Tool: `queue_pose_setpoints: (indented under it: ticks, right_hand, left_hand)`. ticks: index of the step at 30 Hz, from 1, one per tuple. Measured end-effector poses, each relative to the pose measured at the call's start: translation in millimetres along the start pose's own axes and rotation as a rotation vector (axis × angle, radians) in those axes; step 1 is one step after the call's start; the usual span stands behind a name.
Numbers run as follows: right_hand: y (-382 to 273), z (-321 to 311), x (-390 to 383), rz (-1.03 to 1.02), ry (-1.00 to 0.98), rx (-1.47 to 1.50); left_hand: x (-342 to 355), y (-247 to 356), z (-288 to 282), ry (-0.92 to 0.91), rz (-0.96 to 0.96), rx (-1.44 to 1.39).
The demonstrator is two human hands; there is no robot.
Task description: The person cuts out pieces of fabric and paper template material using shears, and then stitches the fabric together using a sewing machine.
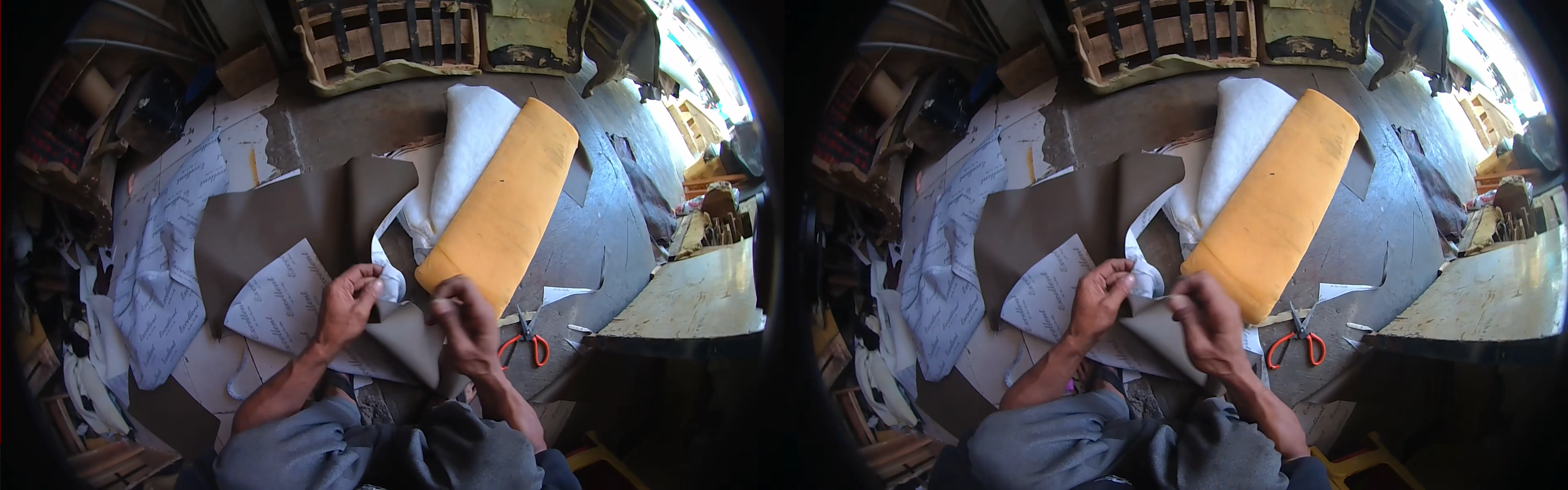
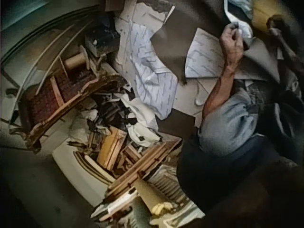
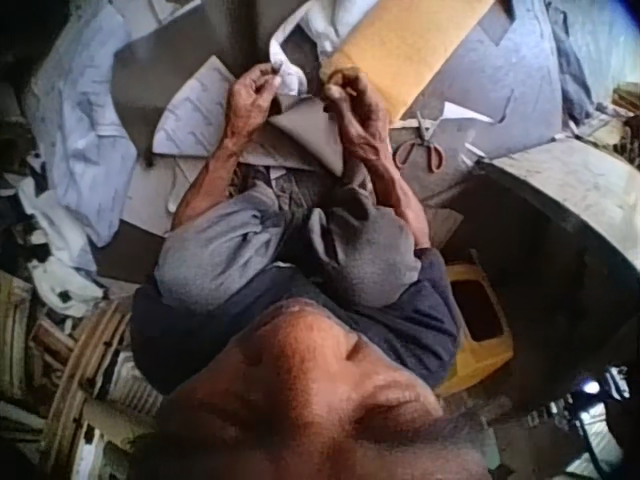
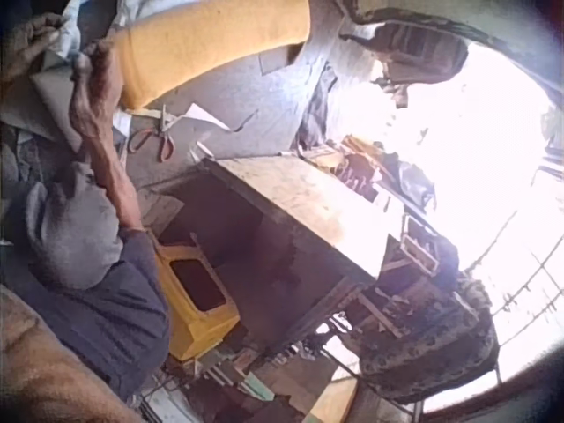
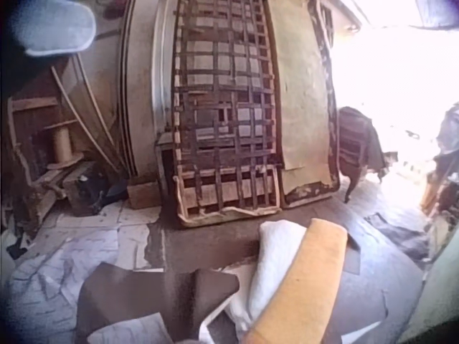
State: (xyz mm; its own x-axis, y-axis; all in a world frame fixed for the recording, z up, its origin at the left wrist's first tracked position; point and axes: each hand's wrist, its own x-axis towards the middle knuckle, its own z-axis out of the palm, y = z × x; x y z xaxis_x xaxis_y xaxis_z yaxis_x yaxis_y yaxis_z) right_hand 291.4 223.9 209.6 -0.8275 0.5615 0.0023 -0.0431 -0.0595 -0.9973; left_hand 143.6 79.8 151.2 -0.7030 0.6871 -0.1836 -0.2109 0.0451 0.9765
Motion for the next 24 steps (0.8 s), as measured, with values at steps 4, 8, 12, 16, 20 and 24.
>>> queue_pose_setpoints:
  ticks: [4,8,12,16,20,24]
  right_hand:
    - [14,-2,8,-0.129,-0.036,-0.580]
    - [25,16,13,-0.150,0.057,-0.793]
    - [26,16,8,-0.067,0.026,-0.906]
    - [36,11,6,-0.142,-0.021,-0.953]
    - [44,7,4,-0.213,0.042,-0.815]
    - [44,-5,1,-0.232,0.070,-0.680]
  left_hand:
    - [-2,8,6,-0.069,-0.095,-0.170]
    - [-1,21,16,-0.193,-0.161,-0.118]
    - [-7,30,21,-0.194,-0.055,0.309]
    - [-5,13,22,-0.155,0.057,0.369]
    - [0,22,26,-0.119,0.152,0.578]
    - [6,29,29,-0.120,0.176,0.625]
